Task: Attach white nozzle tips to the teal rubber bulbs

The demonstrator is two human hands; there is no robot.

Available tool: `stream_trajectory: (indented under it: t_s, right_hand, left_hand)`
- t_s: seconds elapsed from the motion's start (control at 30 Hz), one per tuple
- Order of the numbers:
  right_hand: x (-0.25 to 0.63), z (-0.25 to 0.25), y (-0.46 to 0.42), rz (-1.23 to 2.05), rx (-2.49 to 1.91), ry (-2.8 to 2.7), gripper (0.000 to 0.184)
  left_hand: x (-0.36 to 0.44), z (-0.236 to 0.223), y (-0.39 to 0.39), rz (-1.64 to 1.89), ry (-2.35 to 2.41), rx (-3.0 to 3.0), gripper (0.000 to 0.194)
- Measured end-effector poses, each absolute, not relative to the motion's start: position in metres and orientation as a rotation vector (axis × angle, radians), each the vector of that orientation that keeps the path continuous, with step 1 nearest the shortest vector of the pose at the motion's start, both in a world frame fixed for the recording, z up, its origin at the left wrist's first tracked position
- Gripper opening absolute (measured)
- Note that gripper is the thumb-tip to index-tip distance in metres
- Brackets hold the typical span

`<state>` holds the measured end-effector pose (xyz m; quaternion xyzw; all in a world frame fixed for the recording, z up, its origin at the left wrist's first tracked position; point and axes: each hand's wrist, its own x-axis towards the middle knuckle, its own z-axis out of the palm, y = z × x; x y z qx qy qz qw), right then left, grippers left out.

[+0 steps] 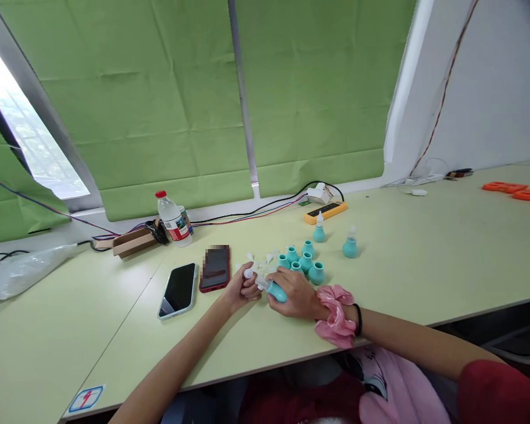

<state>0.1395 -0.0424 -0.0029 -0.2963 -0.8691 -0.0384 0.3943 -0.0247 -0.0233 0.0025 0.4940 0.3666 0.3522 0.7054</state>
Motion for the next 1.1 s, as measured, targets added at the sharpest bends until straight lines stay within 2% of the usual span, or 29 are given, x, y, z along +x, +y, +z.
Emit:
stream_trajectory:
  t_s: [0.17,0.23,0.33,0.53,0.77,0.97,1.1]
  right_hand:
    - [0.144,0.004,-0.041,-0.034,-0.775,-2.043,0.022]
    - [0.146,0.005,-0.04,-0.007,-0.779,-2.002,0.021]
    - [0.146,0.005,-0.037,0.034,-0.815,-1.973,0.02]
    - [0.144,0.002,-0.033,0.12,-0.915,-2.067,0.021]
    - [0.144,0.003,-0.033,0.258,-0.887,-2.148,0.014]
    - [0.146,0.004,-0.031,0.428,-0.853,-2.114,0.008]
    - [0.145,0.004,-0.031,0.472,-0.843,-2.106,0.008]
  left_hand:
    - [-0.026,0.001,-0.022,1.193,1.302,1.646,0.031]
    - [-0.027,-0.004,-0.02,1.186,1.457,1.922,0.026]
    - [-0.032,-0.011,-0.015,1.098,1.549,2.076,0.029]
    - [-0.027,-0.009,-0.022,1.156,1.369,2.141,0.017]
    - [-0.017,-0.001,-0.037,1.194,1.038,1.892,0.021]
    - [-0.017,0.004,-0.034,1.049,0.839,1.631,0.032]
    - [-0.018,0.006,-0.034,1.033,0.802,1.553,0.031]
